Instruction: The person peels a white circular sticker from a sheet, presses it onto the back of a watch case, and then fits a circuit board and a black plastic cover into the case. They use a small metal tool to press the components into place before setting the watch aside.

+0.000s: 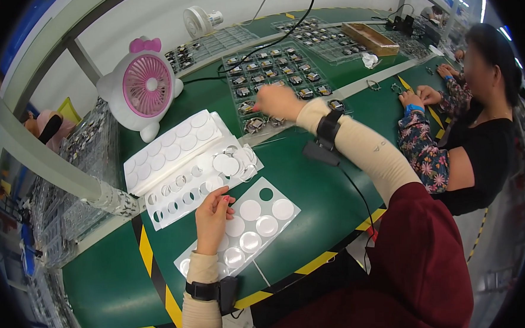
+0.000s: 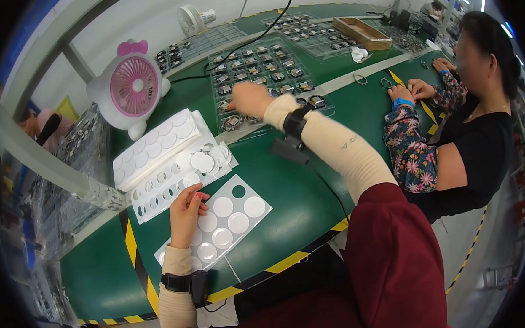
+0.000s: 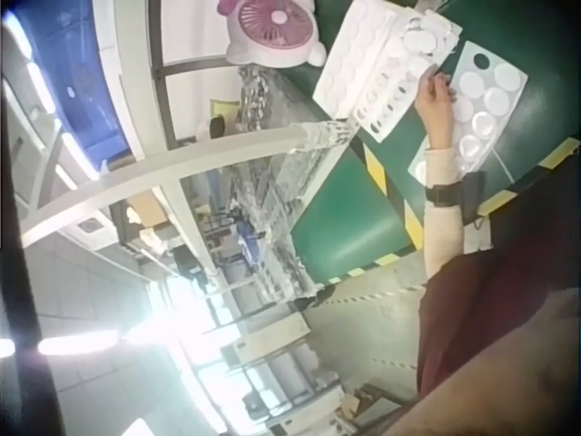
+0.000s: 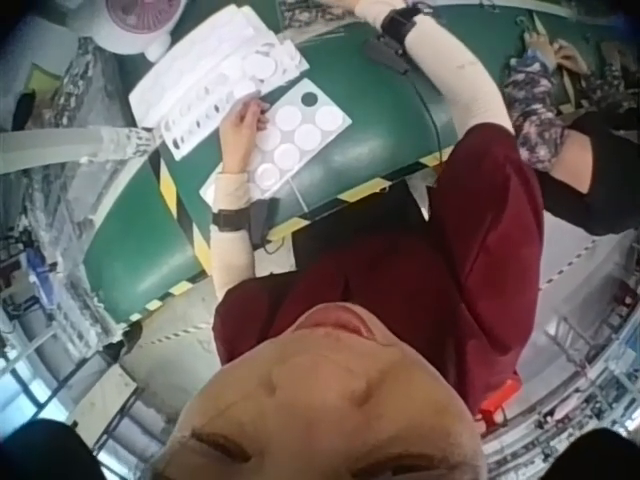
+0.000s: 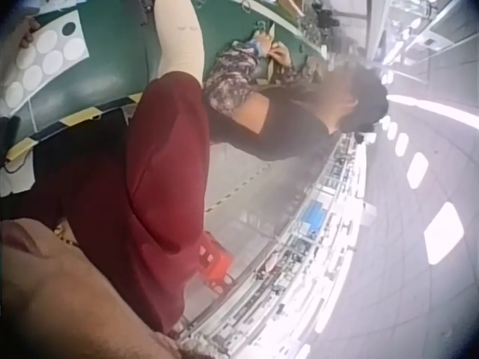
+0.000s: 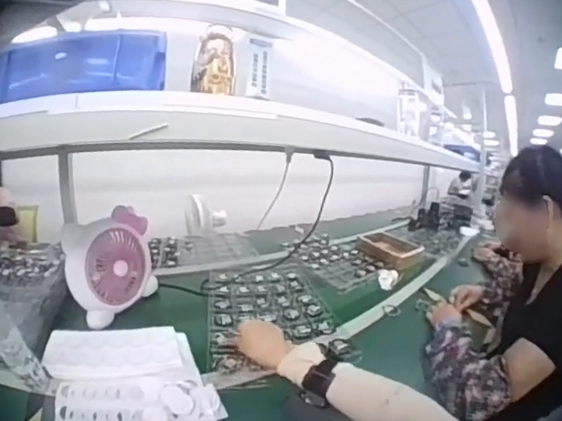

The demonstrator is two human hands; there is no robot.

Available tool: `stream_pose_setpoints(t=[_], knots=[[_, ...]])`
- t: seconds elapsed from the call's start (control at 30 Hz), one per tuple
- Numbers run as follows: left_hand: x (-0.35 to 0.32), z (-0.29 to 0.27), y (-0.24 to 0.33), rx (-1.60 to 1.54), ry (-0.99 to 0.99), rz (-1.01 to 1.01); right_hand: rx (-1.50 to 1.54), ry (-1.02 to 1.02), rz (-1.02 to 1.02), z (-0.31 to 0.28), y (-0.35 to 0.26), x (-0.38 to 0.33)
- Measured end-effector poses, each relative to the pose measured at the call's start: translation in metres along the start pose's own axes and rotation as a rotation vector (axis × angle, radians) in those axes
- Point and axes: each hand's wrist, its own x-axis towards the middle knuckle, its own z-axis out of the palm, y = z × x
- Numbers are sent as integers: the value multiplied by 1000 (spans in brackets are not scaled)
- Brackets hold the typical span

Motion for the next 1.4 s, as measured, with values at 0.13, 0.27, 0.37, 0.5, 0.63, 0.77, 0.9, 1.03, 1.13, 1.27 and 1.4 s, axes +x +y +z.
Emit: stream_pose_setpoints(t=[0.13,0.27,0.37,0.5,0.63,0.77,0.9,1.03,1.13,1.27,1.4], knots=[[-5,3,2,5,-1,-7,-233,86,126,-30,82,10],[-1,2,3,13,13,-3,-166,-40,152,-23,130,-6],[-2,1,1,35,21,-2,-25,-77,169,-12,135,-12],[-1,1,-1,10,17,15,-6,-83,190,-6,139,-8],[-1,4,1,22,8,20,34,-33,273,-20,134,-17],[-4,6,11,-117,1,-13,334,117,118,-62,71,-39],[-19,8,26,-323,-126,-44,827,-197,-233,-47,-63,-113],[-27,29,33,-545,-252,-190,1024,-255,-190,-19,-90,-144],[-17,17,26,-679,-181,-176,1195,-226,-106,-8,-99,-139],[-15,13,23,-795,-78,-164,1184,-97,-7,-8,-104,-141],[-18,15,19,-705,-47,-140,1165,-218,27,-6,-105,-148]])
